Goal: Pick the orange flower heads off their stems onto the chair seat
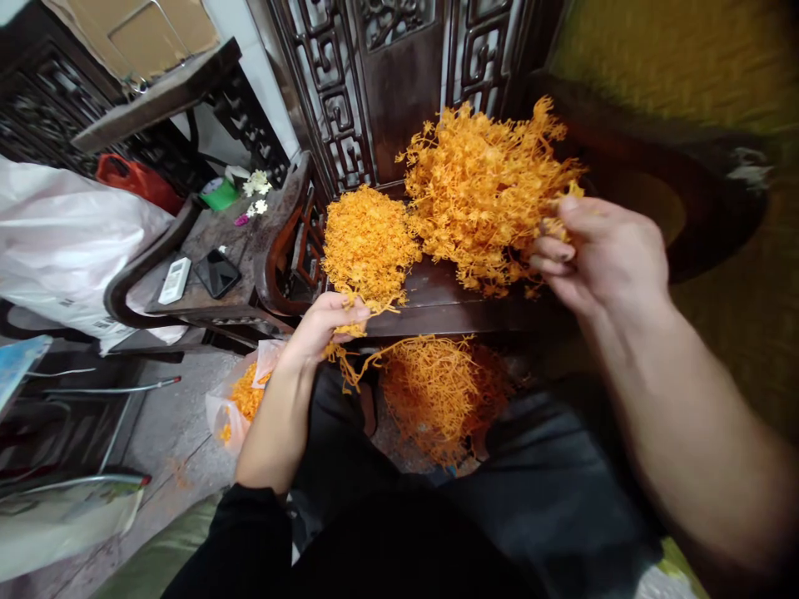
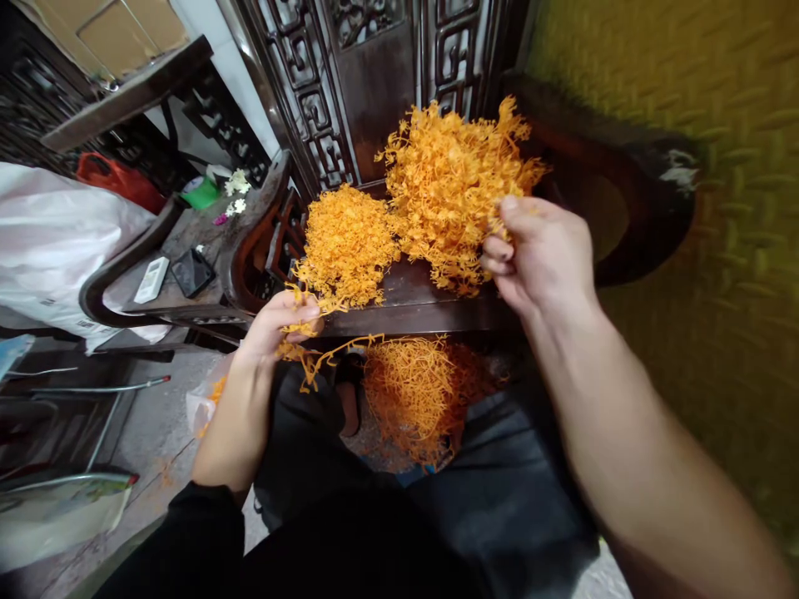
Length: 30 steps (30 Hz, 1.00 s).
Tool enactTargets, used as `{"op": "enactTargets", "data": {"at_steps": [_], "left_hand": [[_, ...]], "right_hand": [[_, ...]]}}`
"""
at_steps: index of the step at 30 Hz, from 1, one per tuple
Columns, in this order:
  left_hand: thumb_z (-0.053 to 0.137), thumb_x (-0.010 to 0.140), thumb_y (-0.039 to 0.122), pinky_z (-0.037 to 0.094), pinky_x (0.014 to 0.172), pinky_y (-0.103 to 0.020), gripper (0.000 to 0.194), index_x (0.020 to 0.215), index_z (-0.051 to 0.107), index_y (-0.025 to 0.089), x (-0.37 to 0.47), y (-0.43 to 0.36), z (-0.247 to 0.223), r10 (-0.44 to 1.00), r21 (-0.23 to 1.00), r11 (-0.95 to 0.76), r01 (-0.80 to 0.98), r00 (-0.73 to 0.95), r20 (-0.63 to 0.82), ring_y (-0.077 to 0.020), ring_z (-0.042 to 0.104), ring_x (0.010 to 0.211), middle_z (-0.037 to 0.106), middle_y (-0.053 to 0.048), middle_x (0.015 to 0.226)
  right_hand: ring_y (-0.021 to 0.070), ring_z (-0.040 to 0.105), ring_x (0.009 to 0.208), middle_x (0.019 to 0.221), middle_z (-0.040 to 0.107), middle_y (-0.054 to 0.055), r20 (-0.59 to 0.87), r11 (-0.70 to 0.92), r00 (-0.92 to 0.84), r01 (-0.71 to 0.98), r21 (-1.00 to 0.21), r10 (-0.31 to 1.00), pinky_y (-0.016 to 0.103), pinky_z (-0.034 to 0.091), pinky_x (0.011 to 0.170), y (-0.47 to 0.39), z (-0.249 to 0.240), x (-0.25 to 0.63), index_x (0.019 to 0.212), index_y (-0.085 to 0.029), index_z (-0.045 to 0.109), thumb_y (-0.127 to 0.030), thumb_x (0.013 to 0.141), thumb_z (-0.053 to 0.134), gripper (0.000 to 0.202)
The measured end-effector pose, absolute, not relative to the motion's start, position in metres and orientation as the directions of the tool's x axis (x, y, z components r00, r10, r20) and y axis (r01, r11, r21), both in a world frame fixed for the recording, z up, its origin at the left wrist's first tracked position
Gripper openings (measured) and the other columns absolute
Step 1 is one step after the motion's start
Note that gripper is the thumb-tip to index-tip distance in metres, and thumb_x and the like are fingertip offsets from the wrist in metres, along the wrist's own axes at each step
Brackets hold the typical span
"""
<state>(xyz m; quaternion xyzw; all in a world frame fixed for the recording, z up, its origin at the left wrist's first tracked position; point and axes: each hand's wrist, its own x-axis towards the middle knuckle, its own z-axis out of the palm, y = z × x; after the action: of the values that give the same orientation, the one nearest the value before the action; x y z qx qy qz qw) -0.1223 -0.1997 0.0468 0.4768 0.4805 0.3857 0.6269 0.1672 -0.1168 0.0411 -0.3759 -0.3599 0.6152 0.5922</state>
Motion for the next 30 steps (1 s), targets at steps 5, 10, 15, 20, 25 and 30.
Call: {"op": "enactTargets", "data": {"at_steps": [5, 10, 15, 20, 25, 30], "left_hand": [[0.081, 0.076, 0.043, 0.018, 0.044, -0.026, 0.038, 0.059, 0.062, 0.015, -0.121, -0.202, 0.041, 0.926, 0.971, 0.206, -0.124, 0.345, -0.152, -0.0061, 0.033, 0.039, 0.043, 0.003, 0.047], [0.079, 0.077, 0.047, 0.021, 0.046, -0.026, 0.041, 0.059, 0.059, 0.016, -0.106, -0.202, 0.037, 0.911, 0.945, 0.244, -0.219, 0.385, -0.146, -0.0061, 0.03, 0.037, 0.038, 0.004, 0.043], [0.077, 0.081, 0.046, 0.018, 0.045, -0.025, 0.04, 0.064, 0.06, 0.014, -0.102, -0.197, 0.035, 0.927, 0.927, 0.209, -0.312, 0.364, -0.087, -0.0054, 0.029, 0.037, 0.035, 0.006, 0.044], [0.078, 0.08, 0.04, 0.022, 0.047, -0.025, 0.039, 0.06, 0.059, 0.014, -0.103, -0.199, 0.034, 0.926, 0.929, 0.208, -0.307, 0.368, -0.086, -0.0049, 0.031, 0.036, 0.038, 0.005, 0.043], [0.081, 0.076, 0.043, 0.02, 0.044, -0.024, 0.04, 0.058, 0.059, 0.014, -0.11, -0.206, 0.04, 0.907, 0.932, 0.251, -0.26, 0.399, -0.133, -0.0056, 0.032, 0.037, 0.04, 0.004, 0.043], [0.08, 0.078, 0.042, 0.016, 0.041, -0.023, 0.037, 0.063, 0.06, 0.015, -0.111, -0.204, 0.037, 0.842, 0.915, 0.399, -0.066, 0.422, -0.337, -0.0048, 0.031, 0.041, 0.041, 0.006, 0.05]], "right_hand": [[0.0068, 0.045, 0.048, 0.076, 0.069, 0.004, -0.097, -0.227, -0.491, -0.212, -0.95, 0.866, 0.025, 0.02, 0.04, -0.148, 0.034, 0.143, 0.089, -0.018, 0.067, -0.04, 0.08, 0.084, 0.029], [0.0077, 0.039, 0.046, 0.065, 0.057, -0.006, -0.028, -0.181, -0.674, -0.158, -0.971, 0.738, 0.024, 0.025, 0.045, -0.167, 0.032, 0.113, 0.141, -0.025, 0.061, -0.044, 0.09, 0.074, 0.056], [0.0176, 0.063, 0.075, 0.081, 0.07, 0.002, 0.159, 0.214, -0.561, 0.033, -0.976, 0.812, 0.03, 0.048, 0.068, -0.171, 0.036, 0.1, 0.112, -0.02, 0.076, -0.042, 0.091, 0.072, 0.031], [0.0232, 0.068, 0.083, 0.1, 0.074, 0.011, 0.338, 0.598, -0.543, 0.422, -0.681, 0.769, 0.036, 0.049, 0.076, -0.162, 0.021, 0.098, 0.099, -0.016, 0.072, -0.029, 0.098, 0.055, 0.022], [0.0276, 0.069, 0.079, 0.103, 0.074, 0.018, 0.221, 0.485, -0.432, 0.761, -0.431, 0.874, 0.042, 0.05, 0.074, -0.128, -0.003, 0.119, 0.098, -0.013, 0.071, -0.024, 0.096, 0.053, 0.022], [0.0169, 0.066, 0.063, 0.102, 0.078, 0.008, 0.211, 0.33, -0.331, 0.361, -0.872, 0.92, 0.035, 0.054, 0.067, -0.135, 0.023, 0.133, 0.094, -0.019, 0.071, -0.031, 0.09, 0.066, 0.014]]}}
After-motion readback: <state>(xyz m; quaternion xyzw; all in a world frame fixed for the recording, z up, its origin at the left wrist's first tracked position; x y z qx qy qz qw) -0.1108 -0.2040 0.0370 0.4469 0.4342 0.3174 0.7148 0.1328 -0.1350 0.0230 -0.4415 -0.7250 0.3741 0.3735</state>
